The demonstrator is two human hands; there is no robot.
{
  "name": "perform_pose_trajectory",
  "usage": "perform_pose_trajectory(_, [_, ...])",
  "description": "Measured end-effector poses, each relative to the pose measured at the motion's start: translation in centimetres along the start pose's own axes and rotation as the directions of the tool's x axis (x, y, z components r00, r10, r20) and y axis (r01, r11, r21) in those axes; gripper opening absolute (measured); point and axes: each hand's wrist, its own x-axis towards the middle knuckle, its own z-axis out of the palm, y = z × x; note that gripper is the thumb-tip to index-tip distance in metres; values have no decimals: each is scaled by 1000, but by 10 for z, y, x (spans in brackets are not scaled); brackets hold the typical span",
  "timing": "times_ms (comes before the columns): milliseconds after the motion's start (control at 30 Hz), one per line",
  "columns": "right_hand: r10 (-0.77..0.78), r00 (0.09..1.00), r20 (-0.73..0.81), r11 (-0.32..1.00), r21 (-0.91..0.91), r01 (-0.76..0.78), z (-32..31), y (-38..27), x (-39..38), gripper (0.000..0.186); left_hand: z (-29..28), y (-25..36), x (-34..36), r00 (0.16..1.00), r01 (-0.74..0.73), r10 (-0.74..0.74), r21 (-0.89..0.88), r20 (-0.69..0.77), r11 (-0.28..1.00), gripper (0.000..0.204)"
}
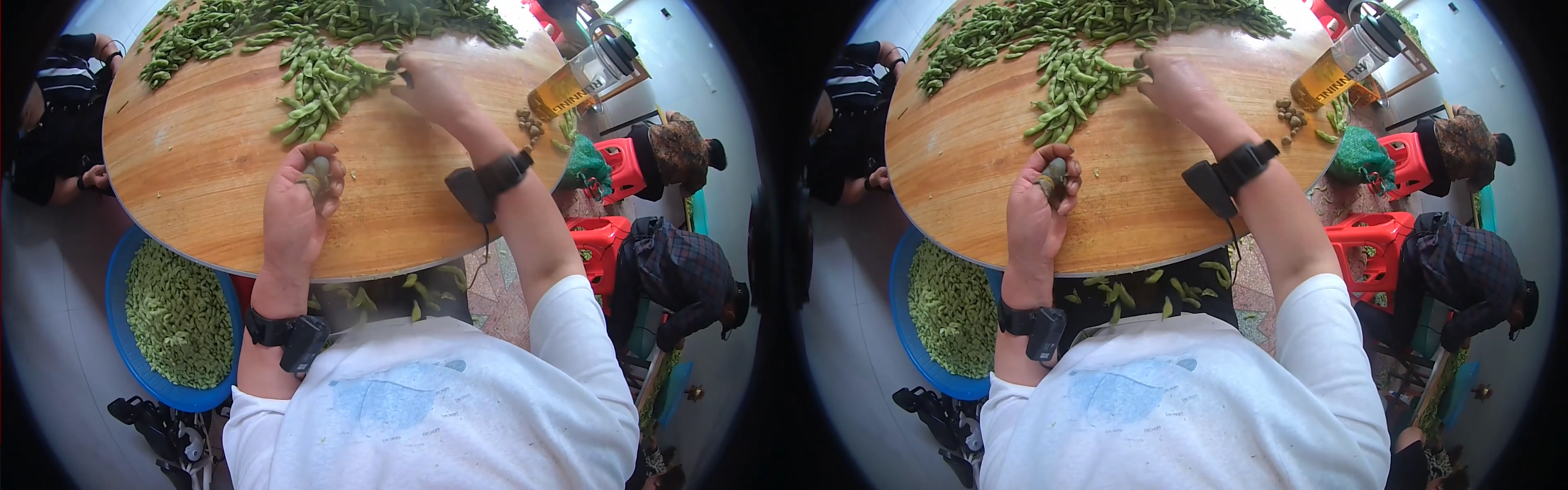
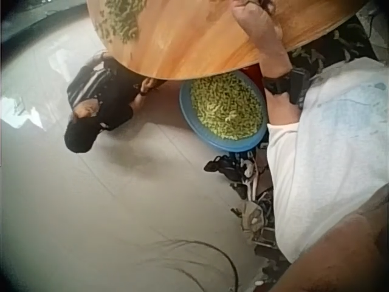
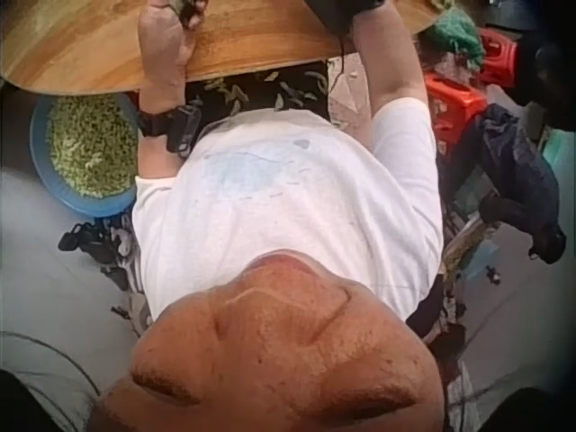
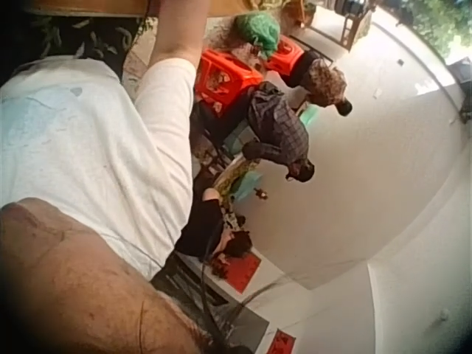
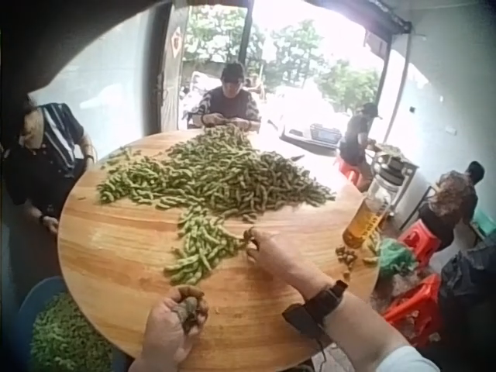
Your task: The person is peeling edamame beans from their pods by hand and placing them in a bin.
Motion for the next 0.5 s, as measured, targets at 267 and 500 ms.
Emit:
perform_pose_trajectory(267, [88, 969, 229, 905, 389, -174, -1, -20, -35, 23, -1, -3, -1, 999, 33, -34, 33, 22, 999, 30])
perform_pose_trajectory(500, [-133, 703, 699, -334, 636, -696, -6, -66, -96, 10, 3, -4, -2, 976, 154, -145, -45, 164, 987, 25])
